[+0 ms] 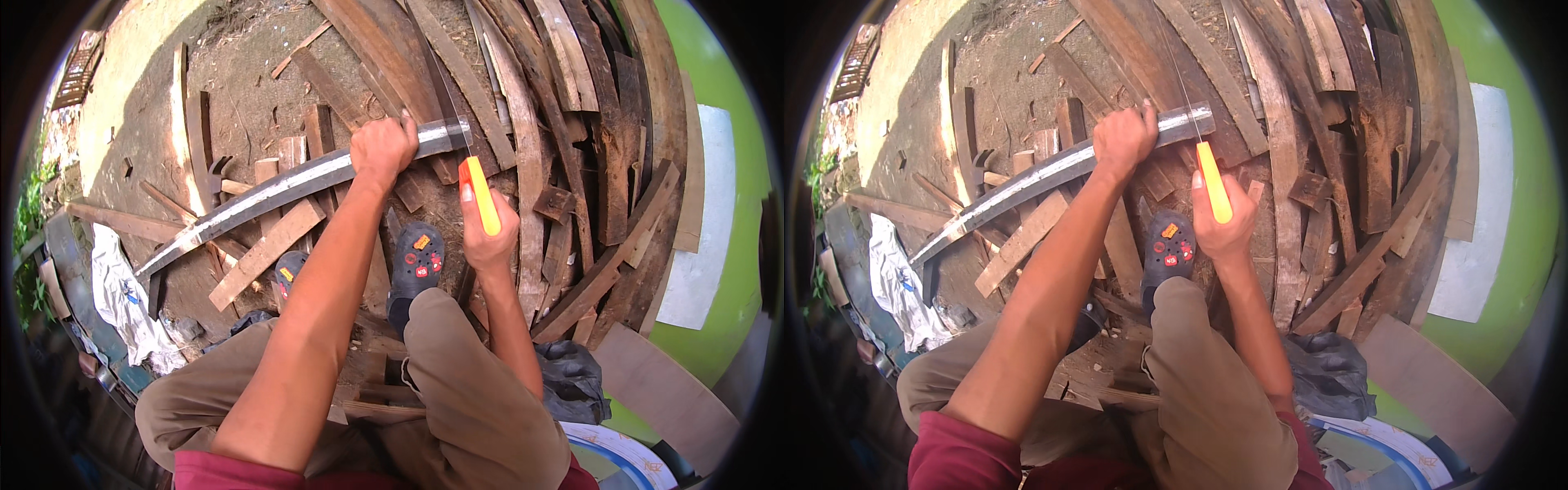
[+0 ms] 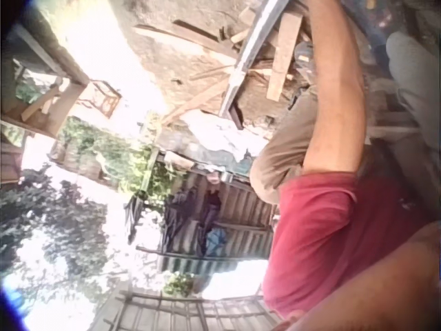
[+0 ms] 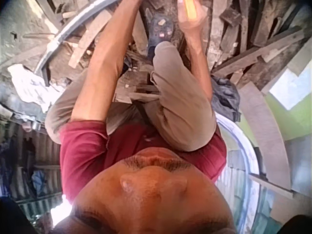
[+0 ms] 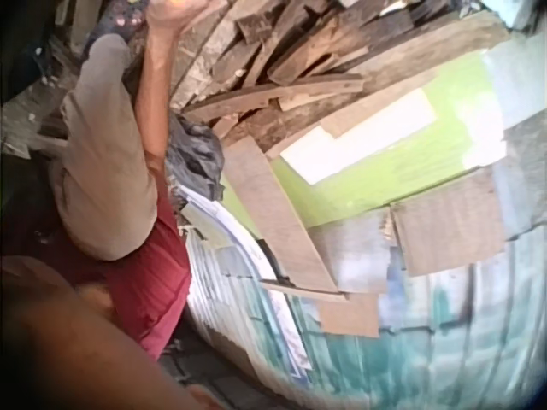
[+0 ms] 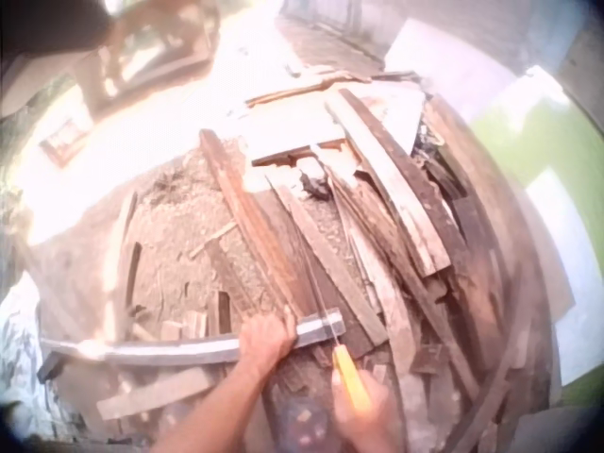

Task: The person sits on the ground and uses a hand saw to cut a long metal bar. They position the bar on a wooden support and saw through it repeatedly.

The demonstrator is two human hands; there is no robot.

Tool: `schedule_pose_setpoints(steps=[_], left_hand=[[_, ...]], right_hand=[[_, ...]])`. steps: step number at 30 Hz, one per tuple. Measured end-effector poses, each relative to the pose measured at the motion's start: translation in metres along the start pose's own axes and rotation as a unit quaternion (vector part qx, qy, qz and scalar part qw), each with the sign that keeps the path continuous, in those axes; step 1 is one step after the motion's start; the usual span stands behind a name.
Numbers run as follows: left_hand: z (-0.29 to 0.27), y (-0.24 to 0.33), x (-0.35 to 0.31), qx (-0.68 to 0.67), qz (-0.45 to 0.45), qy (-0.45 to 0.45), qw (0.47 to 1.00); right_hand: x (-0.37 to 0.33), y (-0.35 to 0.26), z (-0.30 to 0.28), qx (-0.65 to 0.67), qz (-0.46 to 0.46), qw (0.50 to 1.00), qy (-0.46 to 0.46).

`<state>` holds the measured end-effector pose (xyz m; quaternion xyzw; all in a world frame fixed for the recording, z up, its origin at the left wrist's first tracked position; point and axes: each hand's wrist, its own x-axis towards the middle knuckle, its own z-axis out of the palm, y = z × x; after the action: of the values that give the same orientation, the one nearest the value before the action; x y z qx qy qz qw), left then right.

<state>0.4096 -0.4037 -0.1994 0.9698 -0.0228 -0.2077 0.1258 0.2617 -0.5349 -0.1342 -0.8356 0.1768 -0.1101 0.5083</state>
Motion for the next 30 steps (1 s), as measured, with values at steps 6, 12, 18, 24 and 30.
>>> schedule_pose_setpoints(steps=[6,12,18,24,30], left_hand=[[0.002,-0.015,-0.002,-0.031,0.011,0.026,0.999],[0.000,-0.007,0.000,-0.020,0.001,0.004,1.000],[0.000,-0.008,0.004,-0.032,0.000,0.002,0.999],[0.006,-0.015,0.002,-0.042,0.025,0.020,0.999],[0.009,-0.011,-0.010,-0.057,0.034,0.013,0.998]], right_hand=[[-0.098,0.005,-0.064,-0.026,0.063,0.995,-0.068],[-0.050,-0.002,-0.028,-0.002,0.065,0.997,-0.033],[-0.063,0.007,-0.031,-0.012,0.050,0.998,-0.032],[-0.094,0.004,-0.052,0.045,0.160,0.985,-0.037],[-0.024,0.006,-0.012,-0.015,0.059,0.997,-0.039]])
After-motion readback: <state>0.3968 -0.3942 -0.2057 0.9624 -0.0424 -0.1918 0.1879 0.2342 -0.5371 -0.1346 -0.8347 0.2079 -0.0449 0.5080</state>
